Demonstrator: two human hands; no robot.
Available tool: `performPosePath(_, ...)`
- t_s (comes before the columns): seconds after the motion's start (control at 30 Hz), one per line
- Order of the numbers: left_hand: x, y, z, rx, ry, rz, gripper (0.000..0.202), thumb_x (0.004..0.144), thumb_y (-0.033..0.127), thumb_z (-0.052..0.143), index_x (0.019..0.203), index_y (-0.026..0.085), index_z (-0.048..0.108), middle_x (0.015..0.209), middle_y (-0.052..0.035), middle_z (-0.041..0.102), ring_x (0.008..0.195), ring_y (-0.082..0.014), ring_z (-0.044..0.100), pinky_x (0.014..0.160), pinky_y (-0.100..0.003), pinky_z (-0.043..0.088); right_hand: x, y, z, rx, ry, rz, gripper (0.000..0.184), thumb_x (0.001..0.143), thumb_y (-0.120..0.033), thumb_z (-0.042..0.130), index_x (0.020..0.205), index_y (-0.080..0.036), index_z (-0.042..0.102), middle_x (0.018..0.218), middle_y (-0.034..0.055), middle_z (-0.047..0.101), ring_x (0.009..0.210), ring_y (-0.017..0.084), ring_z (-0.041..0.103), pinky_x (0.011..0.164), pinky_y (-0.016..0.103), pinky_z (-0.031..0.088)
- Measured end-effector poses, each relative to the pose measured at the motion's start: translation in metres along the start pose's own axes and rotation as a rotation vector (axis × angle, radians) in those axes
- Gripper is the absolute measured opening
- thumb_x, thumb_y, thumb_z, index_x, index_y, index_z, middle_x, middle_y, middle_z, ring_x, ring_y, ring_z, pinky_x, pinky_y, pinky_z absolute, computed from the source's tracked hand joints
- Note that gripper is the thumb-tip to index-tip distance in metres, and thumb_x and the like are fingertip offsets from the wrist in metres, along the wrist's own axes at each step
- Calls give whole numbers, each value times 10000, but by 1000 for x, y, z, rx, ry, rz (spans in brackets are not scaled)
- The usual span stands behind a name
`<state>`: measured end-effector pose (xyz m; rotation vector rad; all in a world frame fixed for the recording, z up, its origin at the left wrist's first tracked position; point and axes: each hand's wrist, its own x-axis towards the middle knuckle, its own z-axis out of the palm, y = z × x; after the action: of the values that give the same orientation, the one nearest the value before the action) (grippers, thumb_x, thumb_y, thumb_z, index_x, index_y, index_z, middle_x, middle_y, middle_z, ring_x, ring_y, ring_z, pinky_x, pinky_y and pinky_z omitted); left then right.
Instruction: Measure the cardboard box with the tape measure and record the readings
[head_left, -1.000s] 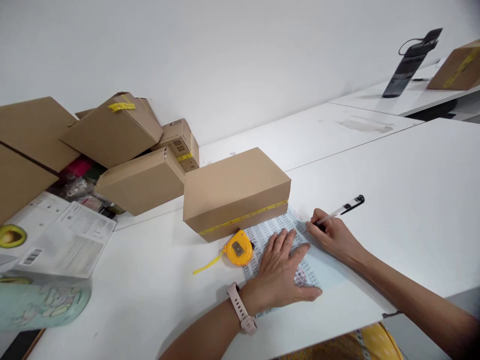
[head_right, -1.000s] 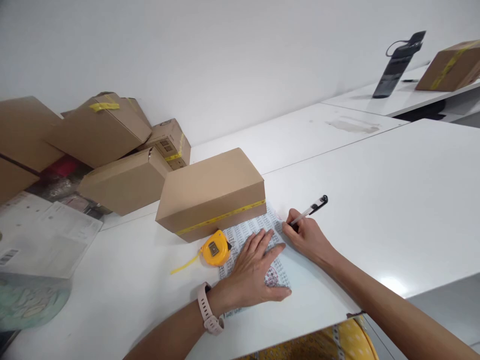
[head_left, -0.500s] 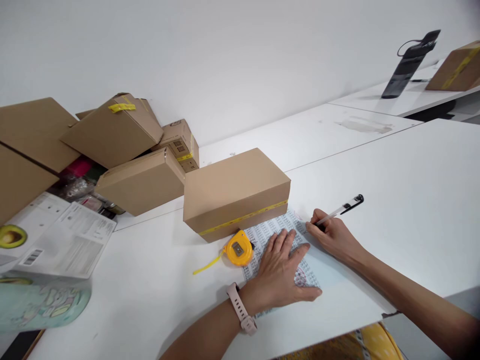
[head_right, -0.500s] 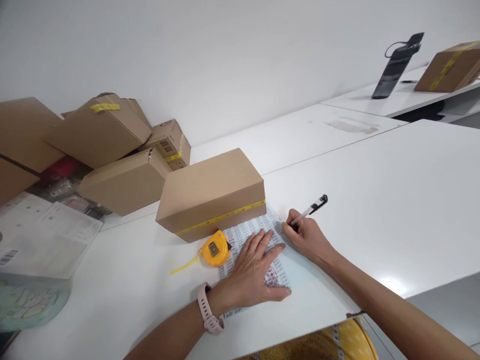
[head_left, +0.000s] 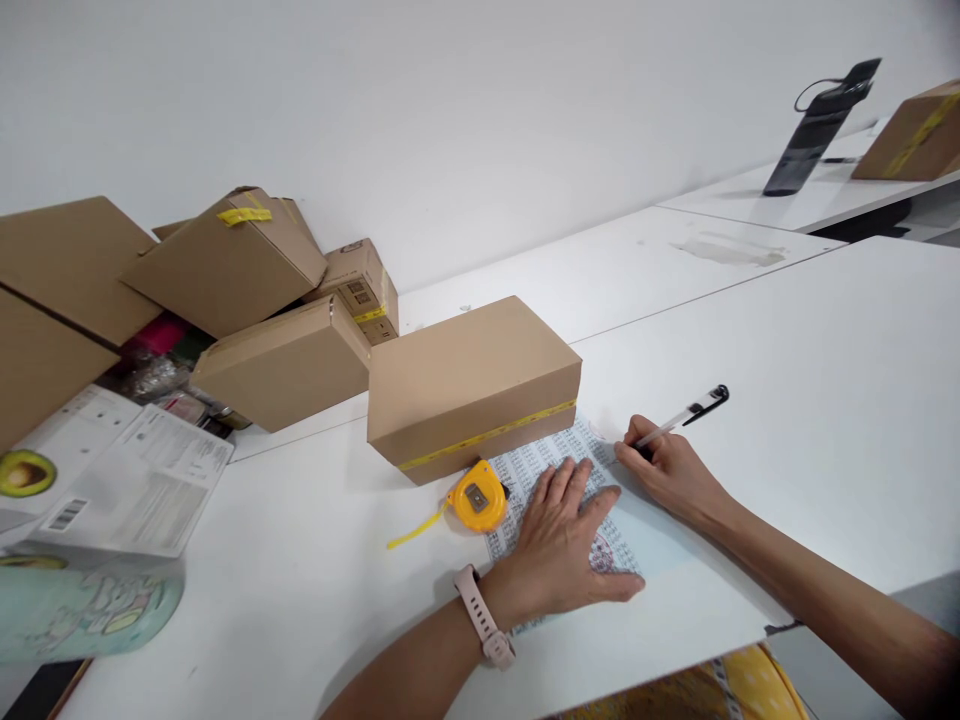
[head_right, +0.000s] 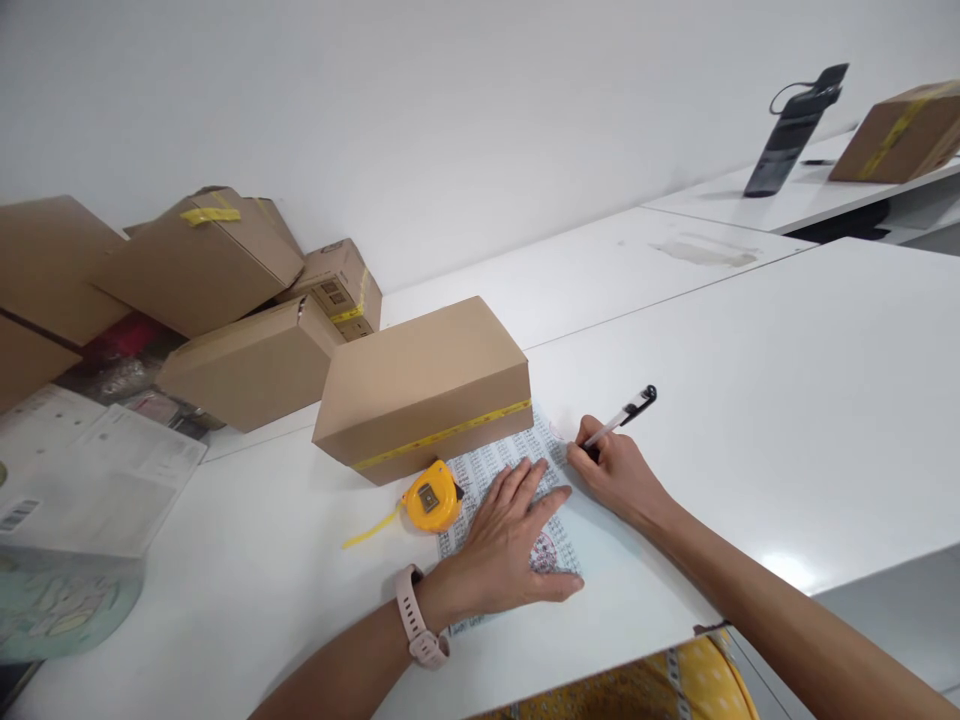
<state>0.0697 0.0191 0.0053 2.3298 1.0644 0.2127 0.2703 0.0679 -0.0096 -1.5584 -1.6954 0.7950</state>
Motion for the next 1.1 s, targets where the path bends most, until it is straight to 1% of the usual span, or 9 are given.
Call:
performPosePath(0.53, -1, 0, -2, -6, -12, -6, 907, 751, 606, 705, 1488, 206, 360, 1640, -159, 104, 1514, -304, 7, 1228, -504, 56, -2, -1, 0, -15, 60, 1, 238, 855, -357, 516, 679, -244, 404, 521, -63, 372, 496, 122, 352, 480, 268, 295)
performPosePath(0.6, 0, -1, -2, -10, -6, -6, 906, 746, 602, 711, 1485, 211, 363, 1638, -161, 113, 1514, -312, 17, 1225, -520, 67, -2, 0, -3, -5, 106, -6, 221, 888, -387, 507, 732, -243, 446, 586, -38, 457, 535, 138, 411, 502, 276, 333)
performPosePath(0.7, 0, 1, -1, -21, 1, 1, 900, 744, 610, 710, 1481, 231, 359, 1638, -155, 118, 1513, -325, 29, 1215, -558, 90, -1, 7, -9, -62, 167, -101, 140, 914, -359, 475, 961, -247, 546, 840, 33, 610, 733, 196, 550, 621, 310, 426)
performPosePath(0.77, -3, 6, -2, -9, 10, 3, 877, 757, 594, 712, 1474, 230, 363, 1636, -159, 126, 1510, -342, 45, 1208, -576, 106, 2, 14, -13, -186, 177, -186, 231, 905, -273, 431, 1082, -259, 579, 983, 70, 620, 881, 239, 579, 700, 347, 450)
performPosePath(0.8, -5, 9, -2, 6, 29, 6, 846, 767, 572, 715, 1459, 218, 384, 1626, -167, 162, 1506, -352, 78, 1205, -579, 128, 4, 18, -14, -255, 174, -218, 280, 894, -233, 410, 1098, -259, 601, 1014, 83, 614, 924, 254, 579, 712, 360, 452)
performPosePath(0.87, -13, 16, -5, 47, 112, 11, 709, 784, 504, 727, 1371, 192, 482, 1549, -180, 336, 1465, -364, 224, 1183, -561, 225, 6, 26, -15, -372, 168, -259, 341, 875, -172, 386, 1080, -247, 648, 1021, 105, 612, 956, 275, 577, 704, 372, 454)
performPosePath(0.97, -33, 19, -13, 121, 321, -29, 416, 809, 384, 716, 1156, 186, 598, 1298, -155, 562, 1284, -347, 451, 1092, -522, 372, 9, 32, -13, -481, 170, -292, 424, 835, -87, 383, 1094, -232, 685, 1010, 123, 634, 948, 284, 573, 694, 382, 459)
performPosePath(1.03, -49, 13, -20, 178, 458, -131, 333, 816, 312, 697, 1108, 190, 591, 1262, -150, 569, 1243, -351, 471, 1065, -537, 380, 9, 34, -11, -514, 179, -298, 496, 792, -41, 383, 1147, -222, 679, 1007, 120, 648, 934, 281, 569, 692, 382, 464)
performPosePath(1.1, -62, 1, -26, 206, 547, -276, 419, 792, 273, 709, 1170, 190, 548, 1345, -160, 516, 1287, -371, 432, 1076, -563, 347, 10, 36, -9, -512, 197, -289, 549, 769, -25, 382, 1212, -208, 650, 1016, 111, 659, 948, 274, 571, 693, 372, 468)
